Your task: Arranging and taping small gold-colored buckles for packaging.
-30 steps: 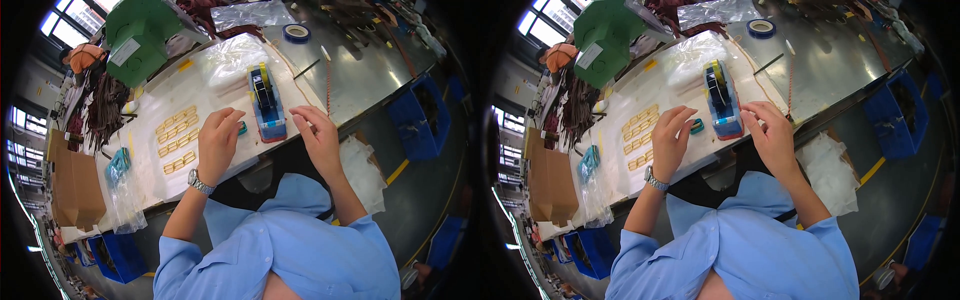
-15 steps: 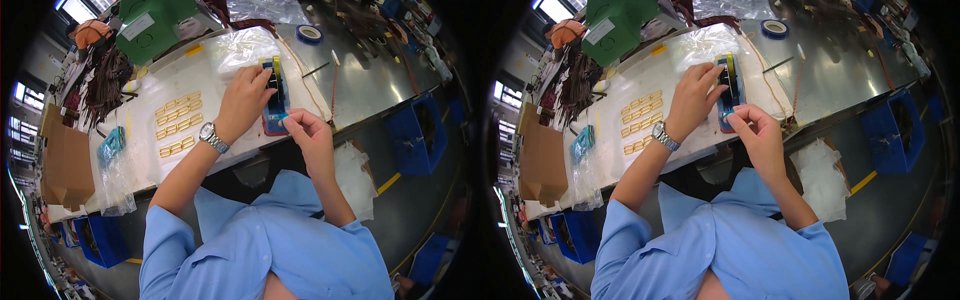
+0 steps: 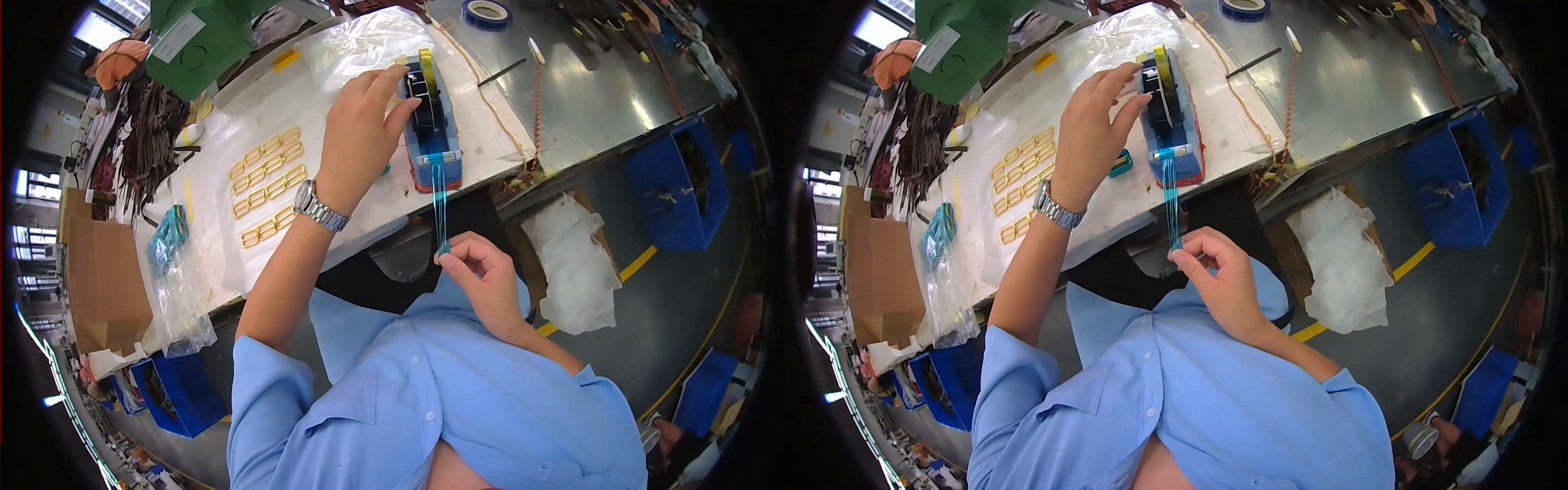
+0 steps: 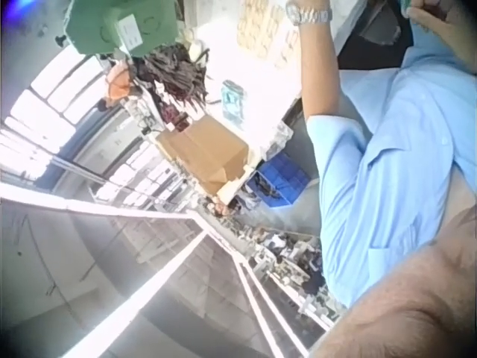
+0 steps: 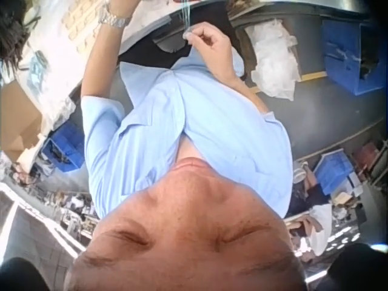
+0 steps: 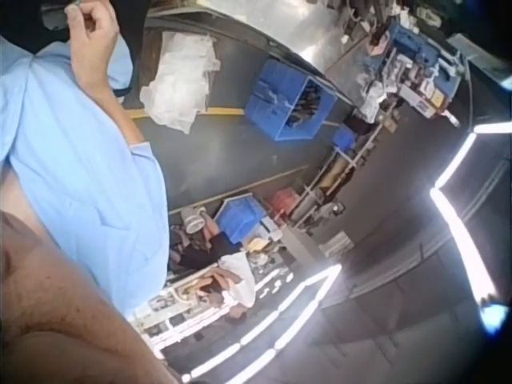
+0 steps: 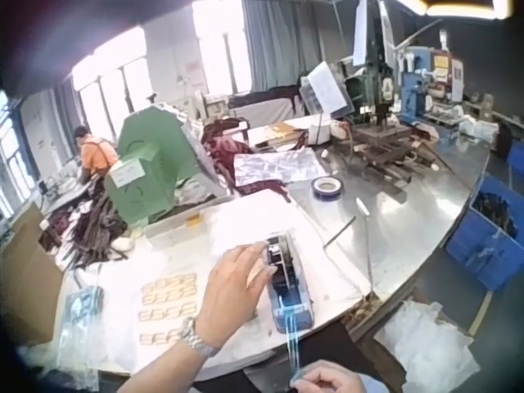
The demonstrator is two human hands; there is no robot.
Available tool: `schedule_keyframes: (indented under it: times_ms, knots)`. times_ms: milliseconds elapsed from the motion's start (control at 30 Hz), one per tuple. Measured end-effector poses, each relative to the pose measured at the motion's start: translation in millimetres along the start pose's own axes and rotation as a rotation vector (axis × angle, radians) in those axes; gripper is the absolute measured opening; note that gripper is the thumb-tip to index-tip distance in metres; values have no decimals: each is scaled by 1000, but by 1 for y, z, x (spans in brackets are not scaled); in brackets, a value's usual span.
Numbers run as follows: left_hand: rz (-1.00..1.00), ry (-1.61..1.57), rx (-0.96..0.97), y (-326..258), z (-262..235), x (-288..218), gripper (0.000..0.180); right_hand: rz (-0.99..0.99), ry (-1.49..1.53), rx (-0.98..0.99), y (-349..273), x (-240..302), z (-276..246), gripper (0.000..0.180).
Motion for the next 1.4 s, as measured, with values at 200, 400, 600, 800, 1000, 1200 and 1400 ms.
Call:
schedule_keyframes:
  times_ms: [200,400,600,800,1000,1200,1400]
  knots:
    - [-56,-78,-49,-28,-31,1,34,180,191,17,11,-47,-9,15]
    - [-338,-42,-119,-84,-101,59,15,129,170,76,1,-27,-5,13]
    - [-350,241,289,-163,-120,81,6,130,200,100,-2,-15,-6,16]
    - [-140,342,364,-171,-101,65,11,148,220,115,-1,-5,1,14]
    - [-142,458,368,-168,-86,67,8,127,276,106,0,-11,-1,13]
    - [-522,235,393,-167,-100,102,11,88,303,119,-1,-8,2,13]
    - [-674,-726,174,-125,-102,28,6,79,353,126,-2,-14,-1,12]
Point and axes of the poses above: each hand's wrist, its own y-axis towards the middle knuckle, its own z-axis out of the palm, x = y × z, the point moved 5 cm from there along y, towards the middle knuckle, and after that the axes turned 8 degrees about x, right-handed, at the moved point
